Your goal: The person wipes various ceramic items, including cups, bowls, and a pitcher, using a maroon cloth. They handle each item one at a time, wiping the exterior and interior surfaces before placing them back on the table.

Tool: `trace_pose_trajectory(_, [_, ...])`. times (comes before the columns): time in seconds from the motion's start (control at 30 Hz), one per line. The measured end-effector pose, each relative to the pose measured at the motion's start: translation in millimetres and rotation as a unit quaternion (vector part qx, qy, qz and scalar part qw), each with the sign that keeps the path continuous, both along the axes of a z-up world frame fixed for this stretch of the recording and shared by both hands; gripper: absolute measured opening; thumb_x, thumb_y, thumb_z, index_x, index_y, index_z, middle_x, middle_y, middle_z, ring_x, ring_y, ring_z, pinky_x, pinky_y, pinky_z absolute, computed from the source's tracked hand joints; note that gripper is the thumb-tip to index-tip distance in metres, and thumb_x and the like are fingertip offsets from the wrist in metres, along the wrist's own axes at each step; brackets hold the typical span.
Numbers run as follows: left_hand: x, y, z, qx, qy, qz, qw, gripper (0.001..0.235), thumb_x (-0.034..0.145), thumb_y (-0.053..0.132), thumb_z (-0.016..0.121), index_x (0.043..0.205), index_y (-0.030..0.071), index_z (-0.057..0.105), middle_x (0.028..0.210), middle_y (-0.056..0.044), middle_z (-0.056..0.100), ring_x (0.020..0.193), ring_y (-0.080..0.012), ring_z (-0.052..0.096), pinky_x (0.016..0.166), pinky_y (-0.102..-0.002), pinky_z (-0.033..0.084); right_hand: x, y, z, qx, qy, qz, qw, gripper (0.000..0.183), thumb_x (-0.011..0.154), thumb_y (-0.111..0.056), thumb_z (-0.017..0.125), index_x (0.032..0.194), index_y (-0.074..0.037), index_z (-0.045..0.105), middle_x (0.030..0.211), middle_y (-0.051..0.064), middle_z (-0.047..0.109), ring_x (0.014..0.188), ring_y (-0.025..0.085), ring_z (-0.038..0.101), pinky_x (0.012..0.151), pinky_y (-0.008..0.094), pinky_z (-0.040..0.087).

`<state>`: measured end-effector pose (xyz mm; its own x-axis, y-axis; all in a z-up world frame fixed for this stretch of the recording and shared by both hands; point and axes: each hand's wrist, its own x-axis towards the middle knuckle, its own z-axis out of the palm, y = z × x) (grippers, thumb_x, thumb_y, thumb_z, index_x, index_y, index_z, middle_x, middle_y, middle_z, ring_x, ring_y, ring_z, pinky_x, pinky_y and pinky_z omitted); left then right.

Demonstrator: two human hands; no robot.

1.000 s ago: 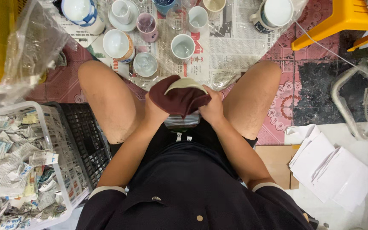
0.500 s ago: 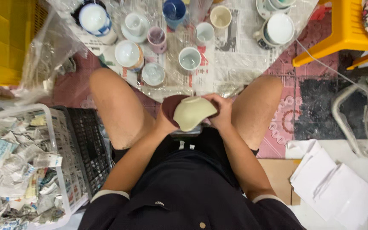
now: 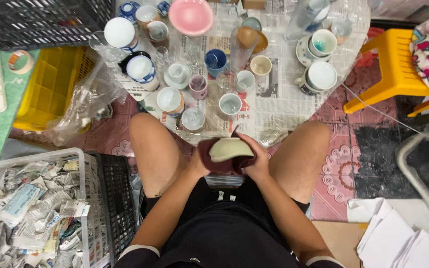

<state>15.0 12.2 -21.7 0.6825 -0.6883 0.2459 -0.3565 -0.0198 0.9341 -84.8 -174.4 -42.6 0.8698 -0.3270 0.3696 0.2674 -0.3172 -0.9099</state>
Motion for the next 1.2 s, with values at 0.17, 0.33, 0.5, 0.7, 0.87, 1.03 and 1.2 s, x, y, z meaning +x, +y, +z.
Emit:
trace_pose_trajectory(0.17, [-16,-13,5,-0.041,0.189,-0.040,0.980,0.053,0.077,0.017,0.086,0.125,0.001,0.068,0.105,-0.017,0.076,0.093,-0.0219,0.072,0.083,-0.036,0.058,-2,-10,-14,0.025,-0.079,-0.011,0.996,0.051,0.077,0.016,0.072,0.126,0.005,0.065,0.124,0.017,0.070,0.114,0.020,0.069,0.100,0.032,0.055])
trace_pose_trajectory(0.33, [-17,-10,8,-0.066,-0.090,0.017,0.994,0.049,0.079,0.016,0.087,0.123,0.003,0.069,0.112,-0.011,0.076,0.103,-0.0167,0.074,0.089,-0.033,0.059,-2,-23,-23,0.065,-0.037,-0.039,0.996,0.031,0.074,0.009,0.081,0.103,0.004,0.071,0.102,0.011,0.076,0.093,0.015,0.072,0.087,0.029,0.058])
trace_pose_trajectory(0.5, [-17,-6,-10,-0.136,0.026,0.076,0.987,0.046,0.068,0.014,0.091,0.106,-0.001,0.068,0.095,-0.015,0.073,0.085,-0.0206,0.070,0.079,-0.033,0.058,-2,-25,-21,-0.012,0.061,-0.038,0.997,0.025,0.069,-0.001,0.086,0.090,0.001,0.072,0.081,0.011,0.075,0.073,0.016,0.071,0.071,0.029,0.055])
trace_pose_trajectory(0.7, [-7,0,-42,-0.078,-0.052,0.192,0.977,0.022,0.078,0.009,0.091,0.086,0.004,0.071,0.074,-0.013,0.069,0.064,-0.0230,0.069,0.060,-0.034,0.052,0,-2,-11,-0.064,0.127,-0.017,0.990,0.022,0.079,0.001,0.075,0.101,-0.001,0.075,0.087,0.014,0.077,0.081,0.019,0.077,0.071,0.031,0.057])
trace_pose_trajectory(0.87, [-1,-2,-32,-0.174,-0.222,0.142,0.949,0.038,0.075,0.001,0.074,0.113,0.003,0.071,0.108,-0.016,0.072,0.098,-0.0322,0.072,0.087,-0.040,0.057,2,5,-2,0.013,0.100,0.049,0.994,0.052,0.073,0.014,0.066,0.123,-0.003,0.072,0.101,0.011,0.079,0.093,0.019,0.074,0.084,0.030,0.057])
trace_pose_trajectory(1.03, [-7,-2,-3,-0.112,-0.196,0.005,0.974,0.059,0.075,0.014,0.088,0.128,0.003,0.064,0.134,-0.019,0.066,0.124,-0.0318,0.066,0.104,-0.043,0.053,4,-6,-11,0.130,0.016,-0.004,0.991,0.065,0.076,0.010,0.075,0.137,0.001,0.054,0.120,0.014,0.072,0.111,0.023,0.069,0.097,0.033,0.055])
trace_pose_trajectory(1.2, [-13,-12,-5,-0.138,0.049,-0.040,0.988,0.060,0.083,0.015,0.084,0.135,0.001,0.059,0.125,-0.012,0.072,0.113,-0.0201,0.069,0.099,-0.036,0.055,-7,-12,-26,-0.016,-0.154,-0.064,0.986,0.049,0.082,0.002,0.084,0.126,0.001,0.060,0.117,0.019,0.074,0.112,0.022,0.074,0.100,0.036,0.059])
